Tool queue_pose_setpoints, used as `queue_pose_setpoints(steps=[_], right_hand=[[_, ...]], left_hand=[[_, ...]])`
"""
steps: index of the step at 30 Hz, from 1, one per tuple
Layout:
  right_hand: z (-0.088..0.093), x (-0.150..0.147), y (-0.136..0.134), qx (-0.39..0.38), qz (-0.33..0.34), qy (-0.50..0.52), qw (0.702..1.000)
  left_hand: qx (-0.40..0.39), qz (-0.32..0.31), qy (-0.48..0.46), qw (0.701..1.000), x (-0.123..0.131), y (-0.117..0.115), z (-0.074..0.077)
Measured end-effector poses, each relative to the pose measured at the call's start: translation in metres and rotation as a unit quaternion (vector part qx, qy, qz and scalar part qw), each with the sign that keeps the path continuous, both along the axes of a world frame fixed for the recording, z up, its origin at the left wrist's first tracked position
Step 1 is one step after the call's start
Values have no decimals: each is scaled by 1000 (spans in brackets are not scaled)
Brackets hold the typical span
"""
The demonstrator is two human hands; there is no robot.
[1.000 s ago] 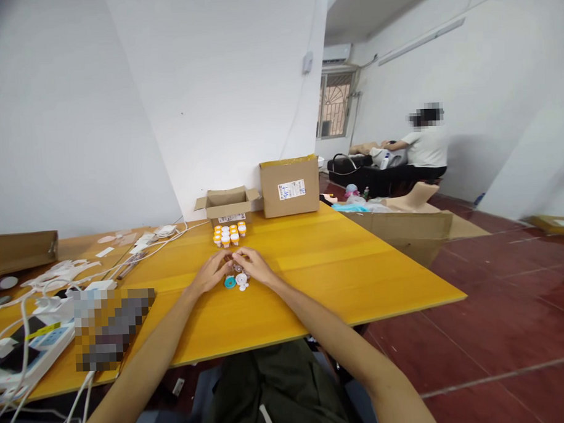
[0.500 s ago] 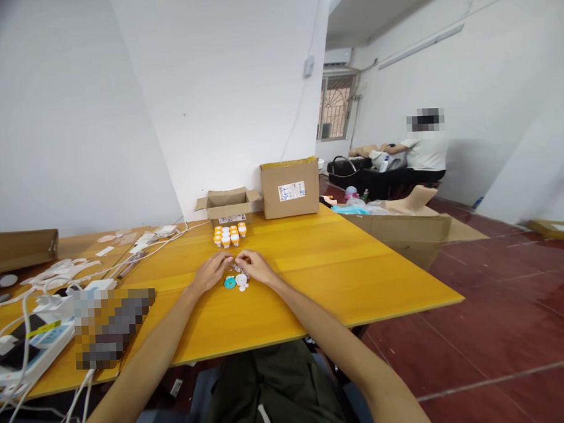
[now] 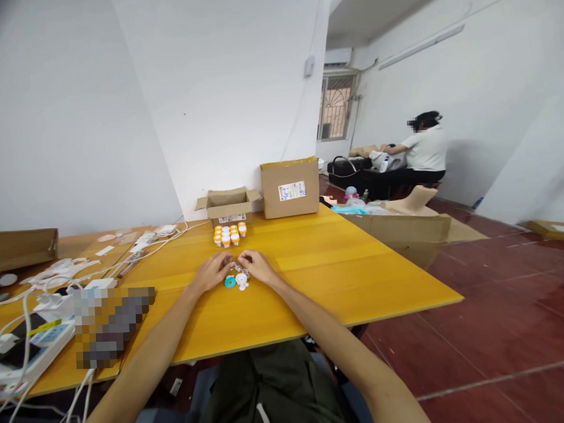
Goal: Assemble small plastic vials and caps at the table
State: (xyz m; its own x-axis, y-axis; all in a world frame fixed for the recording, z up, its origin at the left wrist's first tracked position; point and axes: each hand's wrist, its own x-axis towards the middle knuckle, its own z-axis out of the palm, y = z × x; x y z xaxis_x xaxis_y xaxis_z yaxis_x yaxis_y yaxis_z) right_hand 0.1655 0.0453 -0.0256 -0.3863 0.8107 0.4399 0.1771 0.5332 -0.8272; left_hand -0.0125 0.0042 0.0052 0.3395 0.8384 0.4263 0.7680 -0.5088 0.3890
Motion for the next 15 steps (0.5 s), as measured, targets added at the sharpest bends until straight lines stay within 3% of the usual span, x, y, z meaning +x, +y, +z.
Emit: queue_pose_setpoints(steps=[15], right_hand=[[2, 1, -2, -6, -6, -6, 1000]], left_hand=[[8, 4, 0, 1000, 1, -1, 0]])
